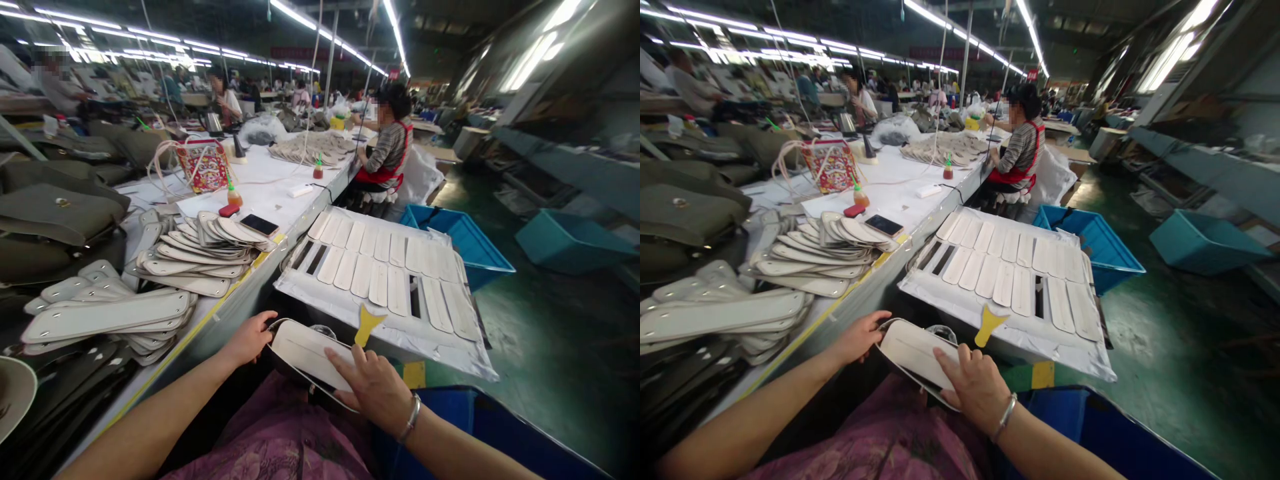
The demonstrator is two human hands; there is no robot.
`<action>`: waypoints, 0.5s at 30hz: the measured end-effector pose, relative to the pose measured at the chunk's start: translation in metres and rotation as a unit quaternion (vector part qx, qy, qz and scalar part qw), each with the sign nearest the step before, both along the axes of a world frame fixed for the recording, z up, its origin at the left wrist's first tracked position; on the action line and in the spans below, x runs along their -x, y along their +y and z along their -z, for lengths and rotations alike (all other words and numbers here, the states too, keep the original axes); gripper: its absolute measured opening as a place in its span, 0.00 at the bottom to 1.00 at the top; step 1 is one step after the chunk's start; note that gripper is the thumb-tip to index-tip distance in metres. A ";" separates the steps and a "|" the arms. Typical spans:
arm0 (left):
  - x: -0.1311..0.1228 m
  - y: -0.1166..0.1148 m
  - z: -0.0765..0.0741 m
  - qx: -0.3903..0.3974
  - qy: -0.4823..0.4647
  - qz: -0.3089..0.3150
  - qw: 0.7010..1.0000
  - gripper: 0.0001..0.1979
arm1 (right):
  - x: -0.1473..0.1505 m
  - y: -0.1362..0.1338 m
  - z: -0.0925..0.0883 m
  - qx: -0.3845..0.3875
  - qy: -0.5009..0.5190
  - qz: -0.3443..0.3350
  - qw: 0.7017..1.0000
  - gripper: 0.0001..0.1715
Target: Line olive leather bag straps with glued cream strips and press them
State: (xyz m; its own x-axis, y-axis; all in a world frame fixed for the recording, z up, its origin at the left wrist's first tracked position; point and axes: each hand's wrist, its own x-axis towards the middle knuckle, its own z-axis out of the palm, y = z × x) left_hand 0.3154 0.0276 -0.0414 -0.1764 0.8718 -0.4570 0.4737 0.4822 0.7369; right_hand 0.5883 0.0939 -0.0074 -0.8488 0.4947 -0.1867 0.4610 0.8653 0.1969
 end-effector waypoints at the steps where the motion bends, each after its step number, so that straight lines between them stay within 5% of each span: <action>1: 0.000 0.000 0.000 0.003 -0.021 -0.014 1.000 0.28 | 0.002 0.000 0.000 0.006 -0.002 0.002 1.000 0.45; 6: 0.003 -0.003 -0.006 -0.034 -0.023 0.000 0.999 0.27 | 0.014 0.004 -0.005 0.037 -0.023 0.003 0.999 0.44; 11: 0.012 -0.010 -0.015 -0.166 0.183 0.196 0.949 0.27 | 0.020 0.012 -0.012 0.072 -0.039 0.013 0.997 0.43; 15: 0.013 -0.002 -0.026 -0.137 0.288 0.343 0.883 0.22 | 0.027 0.016 -0.016 0.085 -0.045 0.021 0.995 0.43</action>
State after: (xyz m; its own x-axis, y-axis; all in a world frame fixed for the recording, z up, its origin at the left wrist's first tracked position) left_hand 0.3024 0.0252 -0.0157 0.3020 0.9276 -0.2198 0.9201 -0.2233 0.3219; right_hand 0.5615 0.1096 0.0084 -0.8041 0.4842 -0.3450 0.4847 0.8699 0.0911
